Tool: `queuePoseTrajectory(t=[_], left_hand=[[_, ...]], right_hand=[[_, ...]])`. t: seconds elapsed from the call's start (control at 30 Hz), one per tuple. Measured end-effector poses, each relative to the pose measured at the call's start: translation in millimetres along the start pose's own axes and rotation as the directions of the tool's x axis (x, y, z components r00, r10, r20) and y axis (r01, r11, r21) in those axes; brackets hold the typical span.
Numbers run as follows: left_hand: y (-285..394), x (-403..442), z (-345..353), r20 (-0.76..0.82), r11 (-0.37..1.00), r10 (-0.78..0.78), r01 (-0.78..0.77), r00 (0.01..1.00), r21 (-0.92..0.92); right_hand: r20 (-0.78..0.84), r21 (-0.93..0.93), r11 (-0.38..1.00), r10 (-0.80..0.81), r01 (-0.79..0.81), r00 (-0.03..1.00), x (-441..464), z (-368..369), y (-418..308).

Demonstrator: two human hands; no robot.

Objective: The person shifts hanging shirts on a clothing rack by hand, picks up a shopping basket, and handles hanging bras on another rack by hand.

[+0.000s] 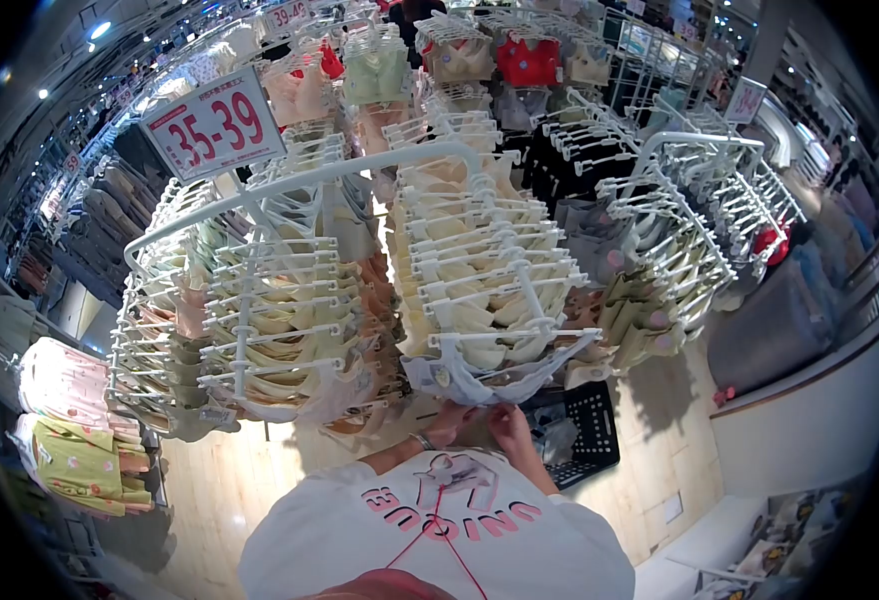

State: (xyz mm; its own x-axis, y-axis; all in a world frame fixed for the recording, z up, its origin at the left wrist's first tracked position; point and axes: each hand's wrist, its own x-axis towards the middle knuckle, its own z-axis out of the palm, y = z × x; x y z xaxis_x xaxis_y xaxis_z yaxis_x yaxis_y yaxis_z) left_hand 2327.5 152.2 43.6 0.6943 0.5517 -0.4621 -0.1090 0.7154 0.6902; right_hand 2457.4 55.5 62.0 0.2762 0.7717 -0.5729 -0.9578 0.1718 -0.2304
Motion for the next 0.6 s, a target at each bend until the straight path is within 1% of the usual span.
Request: queuePoseTrajectory(t=[0.03,0.13,0.2,0.27,0.37,0.47,0.6], left_hand=[[-1.1,0.4,0.7,-0.017,1.000,-0.009,0.008,1.000,-0.018],[-1.2,1.3,4.6,-0.045,1.000,-0.021,0.022,0.999,0.005],[1.0,-0.7,8.7,0.006,0.998,-0.052,0.052,0.999,-0.036],[14.7,-12.3,24.0,0.126,0.981,-0.101,0.120,0.987,-0.152],[22.0,-14.4,31.9,0.089,0.979,-0.149,0.160,0.985,-0.129],[19.8,-12.7,31.3,0.144,0.983,-0.089,0.110,0.986,-0.150],[10.6,-3.6,24.6,0.118,0.984,-0.103,0.119,0.988,-0.136]], right_hand=[[0.006,-0.015,1.000,0.006,-0.006,1.000,1.4,-1.6,0.5],[0.001,-0.033,0.999,0.002,-0.002,1.000,0.4,1.9,0.6],[0.016,-0.048,0.999,-0.007,0.008,1.000,0.4,3.7,2.4],[0.057,-0.072,0.997,-0.018,0.022,0.998,2.2,0.8,4.9],[0.083,-0.066,0.998,0.003,0.002,0.997,-1.1,3.5,3.6],[0.140,-0.092,0.996,0.020,-0.007,0.990,-3.1,5.9,1.4],[0.144,-0.024,0.999,0.035,-0.032,0.989,-4.2,5.6,-0.8]])
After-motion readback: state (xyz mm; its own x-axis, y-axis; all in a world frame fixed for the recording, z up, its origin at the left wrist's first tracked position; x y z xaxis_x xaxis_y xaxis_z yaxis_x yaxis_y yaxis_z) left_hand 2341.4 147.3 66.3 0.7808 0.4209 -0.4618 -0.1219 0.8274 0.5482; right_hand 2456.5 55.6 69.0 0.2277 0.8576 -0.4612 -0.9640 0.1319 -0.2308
